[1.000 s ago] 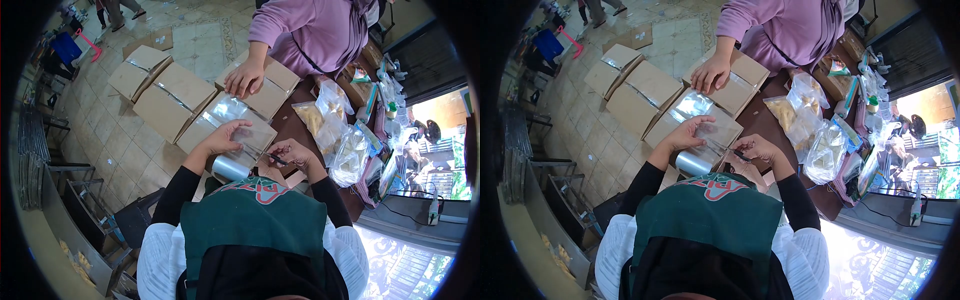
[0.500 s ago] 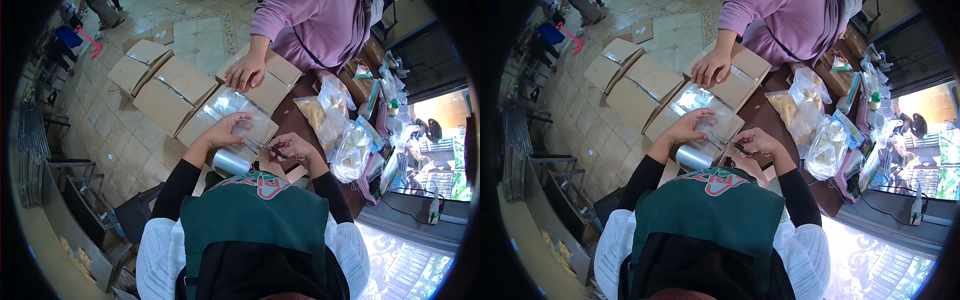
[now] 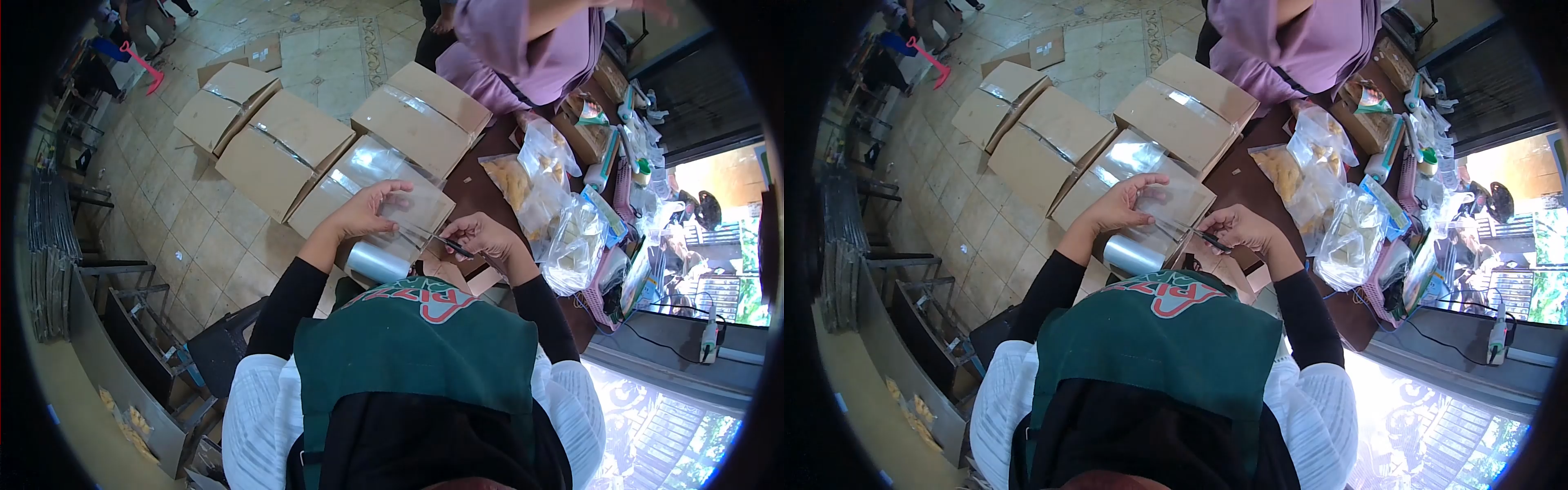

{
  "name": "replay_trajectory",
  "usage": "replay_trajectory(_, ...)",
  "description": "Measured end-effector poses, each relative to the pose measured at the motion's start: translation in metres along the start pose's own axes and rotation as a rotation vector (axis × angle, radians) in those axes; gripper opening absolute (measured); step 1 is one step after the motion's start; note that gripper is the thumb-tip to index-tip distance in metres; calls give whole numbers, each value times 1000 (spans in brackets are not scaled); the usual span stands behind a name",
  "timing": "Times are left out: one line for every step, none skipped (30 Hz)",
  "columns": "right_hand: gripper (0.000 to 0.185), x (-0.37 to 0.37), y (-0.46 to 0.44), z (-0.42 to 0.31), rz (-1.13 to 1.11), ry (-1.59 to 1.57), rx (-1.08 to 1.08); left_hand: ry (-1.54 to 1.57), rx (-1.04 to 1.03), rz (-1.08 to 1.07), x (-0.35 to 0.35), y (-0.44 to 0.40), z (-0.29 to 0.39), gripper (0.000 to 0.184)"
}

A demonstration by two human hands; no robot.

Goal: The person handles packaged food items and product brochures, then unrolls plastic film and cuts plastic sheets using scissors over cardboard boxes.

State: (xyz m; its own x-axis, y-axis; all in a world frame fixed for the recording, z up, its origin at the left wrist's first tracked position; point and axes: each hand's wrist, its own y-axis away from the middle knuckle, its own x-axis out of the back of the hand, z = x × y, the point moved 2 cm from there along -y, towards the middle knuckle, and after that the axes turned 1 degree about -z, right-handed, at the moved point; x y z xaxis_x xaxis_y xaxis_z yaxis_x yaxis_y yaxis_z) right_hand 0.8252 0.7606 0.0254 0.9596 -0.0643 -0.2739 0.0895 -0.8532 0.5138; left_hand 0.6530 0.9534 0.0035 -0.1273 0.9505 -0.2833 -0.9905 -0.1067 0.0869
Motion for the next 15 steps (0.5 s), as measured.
replay_trajectory(36,1,-1,1,-2,-1,-1,3,5,0,0,0,0,71)
replay_trajectory(36,2,-1,2,-4,-2,-1,6,9,-1,0,0,-1,71)
replay_trajectory(36,3,-2,2,-15,-12,2,9,14,-1,0,0,-1,71)
replay_trajectory(36,3,-3,2,-25,-22,6,2,14,-5,0,0,0,71)
replay_trajectory(36,3,-4,2,-35,-33,10,-4,14,-9,0,0,0,71)
replay_trajectory(36,2,-5,1,-39,-34,7,-11,15,-13,-1,0,1,71)
replay_trajectory(35,0,-7,-1,-42,-35,6,-10,9,-10,-1,0,0,71)
replay_trajectory(35,-2,-9,-2,-45,-35,4,-8,3,-7,-1,-1,0,71)
replay_trajectory(35,-3,-11,-2,-48,-33,14,-7,-3,-4,-1,-1,0,71)
replay_trajectory(35,-4,-13,-2,-50,-32,24,-4,-2,-4,-1,-1,1,71)
replay_trajectory(35,-4,-14,-2,-54,-30,33,-1,-2,-5,-1,-1,1,71)
replay_trajectory(35,-5,-14,-3,-50,-31,31,3,0,-5,-2,-1,1,71)
replay_trajectory(35,-5,-14,-3,-46,-32,29,3,8,-8,-2,0,1,71)
replay_trajectory(35,-5,-15,-3,-42,-32,26,2,16,-10,-2,0,1,71)
replay_trajectory(35,-5,-15,-3,-49,-34,29,2,24,-14,-2,0,2,71)
